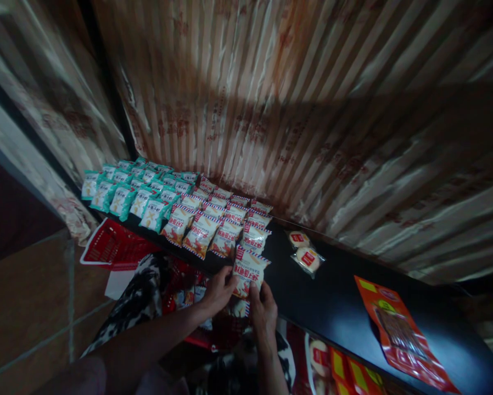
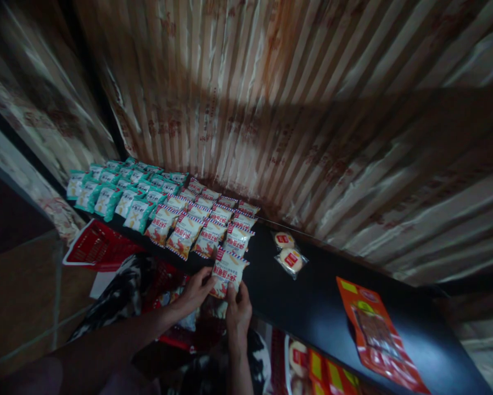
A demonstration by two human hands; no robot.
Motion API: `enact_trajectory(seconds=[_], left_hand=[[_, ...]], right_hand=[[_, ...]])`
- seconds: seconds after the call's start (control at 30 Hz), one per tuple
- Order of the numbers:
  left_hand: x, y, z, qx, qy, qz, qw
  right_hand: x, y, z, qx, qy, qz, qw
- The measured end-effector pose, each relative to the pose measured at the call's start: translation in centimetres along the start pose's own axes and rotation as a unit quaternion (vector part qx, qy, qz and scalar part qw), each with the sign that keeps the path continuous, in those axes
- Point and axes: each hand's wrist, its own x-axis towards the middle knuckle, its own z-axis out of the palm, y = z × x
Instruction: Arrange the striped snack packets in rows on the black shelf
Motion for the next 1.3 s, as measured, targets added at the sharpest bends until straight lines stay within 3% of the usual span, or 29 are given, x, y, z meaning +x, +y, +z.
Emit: enact_trajectory(seconds=[0.13,0.4,1.0,1.3], left_hand=[[0.1,-0.2,0.5,0.003,0.007,-0.004,1.000],[0.8,1.1,0.1,0.132,0.010,0.017,0.991],[2.5,0.0,1.1,0.055,0.026,0.058,0.996],[3.5,0.2,1.2,0.088,0.036,0.067,0.993]], right_hand=[[0.0,0.4,-0.4,0.014,-0.006,0.011,1.000],[0.8,0.3,0.1,-0.019,0.019,-0.020,0.999],[2.0,0.4,1.1,-0.039,0.054,-0.059,0.996],[3.2,0.1,1.9,-0.055,0.088,-0.093,0.990]])
